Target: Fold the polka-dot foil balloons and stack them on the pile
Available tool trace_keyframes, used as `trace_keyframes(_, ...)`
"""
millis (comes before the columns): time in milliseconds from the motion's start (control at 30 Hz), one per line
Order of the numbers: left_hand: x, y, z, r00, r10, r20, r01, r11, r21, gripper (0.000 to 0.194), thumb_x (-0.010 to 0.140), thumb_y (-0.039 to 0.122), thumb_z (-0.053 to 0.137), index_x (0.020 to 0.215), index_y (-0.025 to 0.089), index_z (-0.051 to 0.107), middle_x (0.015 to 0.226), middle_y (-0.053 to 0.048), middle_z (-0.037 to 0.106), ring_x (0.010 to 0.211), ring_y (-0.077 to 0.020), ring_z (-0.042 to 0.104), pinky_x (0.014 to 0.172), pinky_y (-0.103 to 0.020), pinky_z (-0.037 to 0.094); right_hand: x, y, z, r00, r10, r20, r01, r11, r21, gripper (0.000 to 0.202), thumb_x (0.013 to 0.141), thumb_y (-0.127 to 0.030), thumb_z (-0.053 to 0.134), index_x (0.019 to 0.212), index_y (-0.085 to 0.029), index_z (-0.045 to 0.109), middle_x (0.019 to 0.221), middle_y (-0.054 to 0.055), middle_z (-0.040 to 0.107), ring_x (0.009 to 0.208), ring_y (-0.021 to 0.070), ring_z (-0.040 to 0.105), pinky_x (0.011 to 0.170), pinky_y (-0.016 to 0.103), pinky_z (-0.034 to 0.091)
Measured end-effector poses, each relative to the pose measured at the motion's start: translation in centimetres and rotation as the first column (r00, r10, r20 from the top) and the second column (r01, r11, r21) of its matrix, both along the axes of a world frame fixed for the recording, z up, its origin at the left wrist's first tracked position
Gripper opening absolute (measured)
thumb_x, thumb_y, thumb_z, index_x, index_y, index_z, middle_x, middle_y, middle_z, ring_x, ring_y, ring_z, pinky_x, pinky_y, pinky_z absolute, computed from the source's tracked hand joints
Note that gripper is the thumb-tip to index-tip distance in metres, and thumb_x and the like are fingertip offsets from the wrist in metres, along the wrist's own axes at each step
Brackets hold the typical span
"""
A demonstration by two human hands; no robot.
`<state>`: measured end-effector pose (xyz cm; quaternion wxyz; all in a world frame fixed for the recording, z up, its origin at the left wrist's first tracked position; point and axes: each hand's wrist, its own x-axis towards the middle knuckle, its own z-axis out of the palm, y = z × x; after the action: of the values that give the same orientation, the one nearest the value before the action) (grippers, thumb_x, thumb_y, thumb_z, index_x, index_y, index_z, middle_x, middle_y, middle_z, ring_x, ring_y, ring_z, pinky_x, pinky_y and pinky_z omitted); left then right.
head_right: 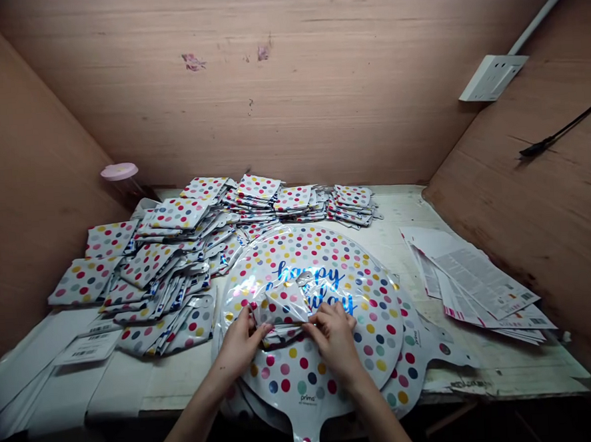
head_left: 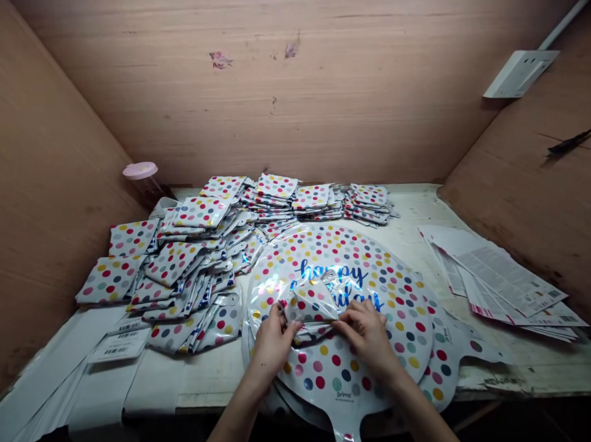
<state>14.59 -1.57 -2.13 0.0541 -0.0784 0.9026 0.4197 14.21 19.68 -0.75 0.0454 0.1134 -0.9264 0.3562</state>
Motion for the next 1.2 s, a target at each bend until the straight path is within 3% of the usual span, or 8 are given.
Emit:
trace_keyframes(200,-0.5,0.0,0.2,0.998,-0.046,0.045,0.045,0.998,0.039,0.046,0.08,0.039,0.059,0.118,0.015,0.048,0.074,-0.002,0.062,0.079,-0.0238,0.061,0.064,-0.026,0.036,-0.7,-0.3,1.0,0.976,-0.037,-0.216,0.082,0.975,0.205,0.022,0.094,-0.034,0.047,0.102,-0.023,0.064,0.105,0.008,0.064,0.103,0.0271,0.055,0.088,0.047,0.039)
trace_keyframes(400,-0.3,0.9,0.3,0.997,-0.073,0.003,0.073,0.996,-0.054,0.044,0.087,0.029,0.05,0.126,0.009,0.044,0.081,-0.009,0.066,0.085,-0.0266,0.064,0.076,-0.033,0.043,-1.5,-4.1,-0.9,0.861,0.474,-0.184,-0.341,0.806,0.483,0.074,0.087,-0.053,0.051,0.15,-0.027,0.022,0.158,0.007,0.015,0.143,0.033,0.013,0.113,0.051,0.018)
trace_keyframes(567,1.1,0.9,0.6,0.906,-0.243,-0.348,0.154,0.952,-0.264,0.064,0.082,0.03,0.057,0.142,0.022,0.036,0.143,-0.015,0.042,0.134,-0.0324,0.036,0.106,-0.05,0.031,-1.7,-3.0,-2.2,0.9,0.425,-0.09,-0.333,0.808,0.485,0.092,0.078,-0.045,0.059,0.152,-0.023,0.01,0.159,0.009,-0.004,0.145,0.0336,0.002,0.114,0.052,0.015)
trace_keyframes(667,1.1,0.0,0.8,0.759,-0.537,-0.369,0.321,0.801,-0.506,0.075,0.076,0.032,0.066,0.144,0.029,0.035,0.158,-0.008,0.015,0.144,-0.0375,0.004,0.112,-0.062,0.007,-1.9,-2.0,-2.0,0.882,0.468,-0.051,-0.388,0.783,0.487,0.092,0.072,-0.038,0.062,0.151,-0.017,0.019,0.159,0.012,0.002,0.144,0.0355,0.003,0.113,0.053,0.02)
trace_keyframes(800,-0.6,-1.2,0.5,0.676,-0.67,-0.305,0.448,0.703,-0.553,0.076,0.079,0.038,0.064,0.146,0.023,0.032,0.154,-0.009,0.027,0.144,-0.0318,0.014,0.114,-0.06,0.003,-2.8,-1.0,-1.5,0.828,0.548,-0.121,-0.419,0.747,0.517,0.071,0.071,-0.012,0.054,0.141,-0.01,0.042,0.149,0.017,0.035,0.138,0.0372,0.026,0.107,0.054,0.033)
trace_keyframes(967,-1.9,-1.1,2.2,0.598,-0.57,-0.564,0.527,0.809,-0.259,0.029,0.089,0.021,0.047,0.113,0.021,0.064,0.114,-0.007,0.068,0.117,-0.0242,0.057,0.112,-0.051,0.023,-3.1,-0.1,2.4,0.838,0.501,-0.218,-0.484,0.866,0.128,0.035,0.077,-0.005,0.045,0.103,-0.016,0.066,0.103,0.011,0.07,0.095,0.0216,0.064,0.083,0.033,0.05)
trace_keyframes(1067,-0.7,-0.1,4.6,0.788,-0.259,-0.558,0.412,0.896,0.165,0.031,0.095,0.032,0.042,0.092,0.016,0.068,0.078,-0.003,0.069,0.075,-0.0168,0.064,0.081,-0.032,0.049,-2.0,0.4,5.5,0.946,0.321,-0.054,-0.324,0.918,-0.229,0.015,0.082,-0.016,0.05,0.074,-0.018,0.062,0.067,0.0,0.061,0.062,0.0127,0.055,0.058,0.023,0.043)
trace_keyframes(1200,1.3,1.6,5.9,0.949,-0.09,-0.303,0.262,0.762,0.593,0.035,0.093,0.042,0.047,0.095,0.014,0.068,0.082,-0.005,0.068,0.075,-0.0162,0.06,0.065,-0.023,0.047,-0.5,1.2,7.0,0.942,0.221,0.251,-0.057,0.845,-0.532,0.031,0.081,-0.042,0.064,0.065,-0.018,0.053,0.055,-0.005,0.046,0.049,0.0082,0.039,0.046,0.021,0.029)
